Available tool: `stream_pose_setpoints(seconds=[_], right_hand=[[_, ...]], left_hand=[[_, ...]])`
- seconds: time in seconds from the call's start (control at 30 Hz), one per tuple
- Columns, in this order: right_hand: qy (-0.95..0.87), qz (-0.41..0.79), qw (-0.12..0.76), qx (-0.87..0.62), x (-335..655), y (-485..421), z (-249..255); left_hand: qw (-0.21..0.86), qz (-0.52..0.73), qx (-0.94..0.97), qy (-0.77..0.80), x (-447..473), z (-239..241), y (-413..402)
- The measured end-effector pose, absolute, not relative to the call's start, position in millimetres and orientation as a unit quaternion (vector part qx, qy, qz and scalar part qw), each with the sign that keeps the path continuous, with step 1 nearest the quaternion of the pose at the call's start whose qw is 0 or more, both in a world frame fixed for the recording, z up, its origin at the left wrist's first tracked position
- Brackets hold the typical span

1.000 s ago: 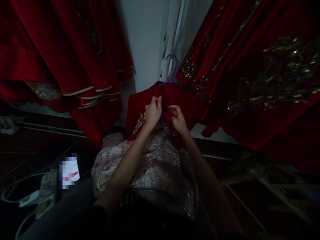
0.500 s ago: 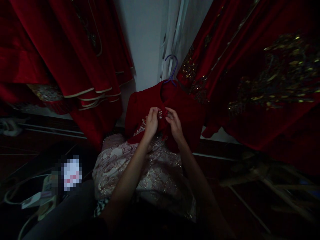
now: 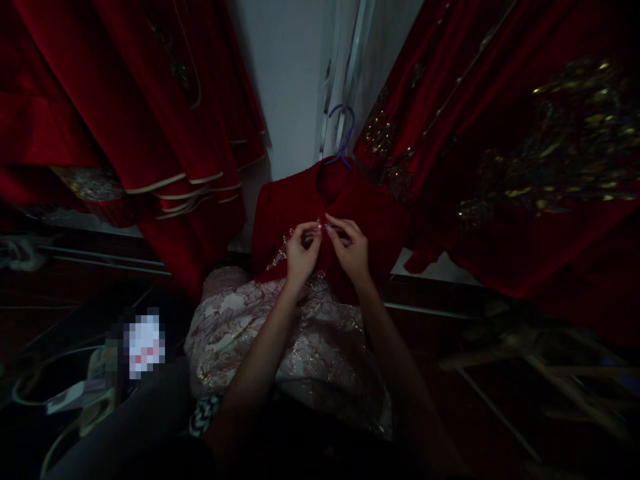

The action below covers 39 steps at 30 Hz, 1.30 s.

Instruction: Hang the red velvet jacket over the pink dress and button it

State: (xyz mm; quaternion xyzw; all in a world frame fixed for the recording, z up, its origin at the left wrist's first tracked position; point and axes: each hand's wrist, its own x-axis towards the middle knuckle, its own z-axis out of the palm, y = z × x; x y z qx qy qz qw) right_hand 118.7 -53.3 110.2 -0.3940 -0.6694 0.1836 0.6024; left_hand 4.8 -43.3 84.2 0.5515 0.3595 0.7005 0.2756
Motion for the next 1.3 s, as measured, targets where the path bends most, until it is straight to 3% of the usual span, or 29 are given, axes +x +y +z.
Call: stream_pose_setpoints(seconds=[0.43, 0.73, 0.93, 1.3], right_hand=[[-0.661, 0.085, 0.62, -0.415, 113, -52, 104], [-0.68, 0.167, 0.581, -0.415, 125, -41, 111], [-0.668, 0.207, 0.593, -0.4, 129, -35, 108], [-0.637, 0.284, 0.591, -0.405, 137, -26, 91]], left_hand=[[0.114, 0.602, 0.662, 0.432, -7, 104, -45], [0.118, 0.543, 0.726, 0.405, -21, 121, -34], [0.188, 0.55, 0.71, 0.398, -18, 118, -33], [0.138, 0.469, 0.768, 0.413, -22, 116, -23]])
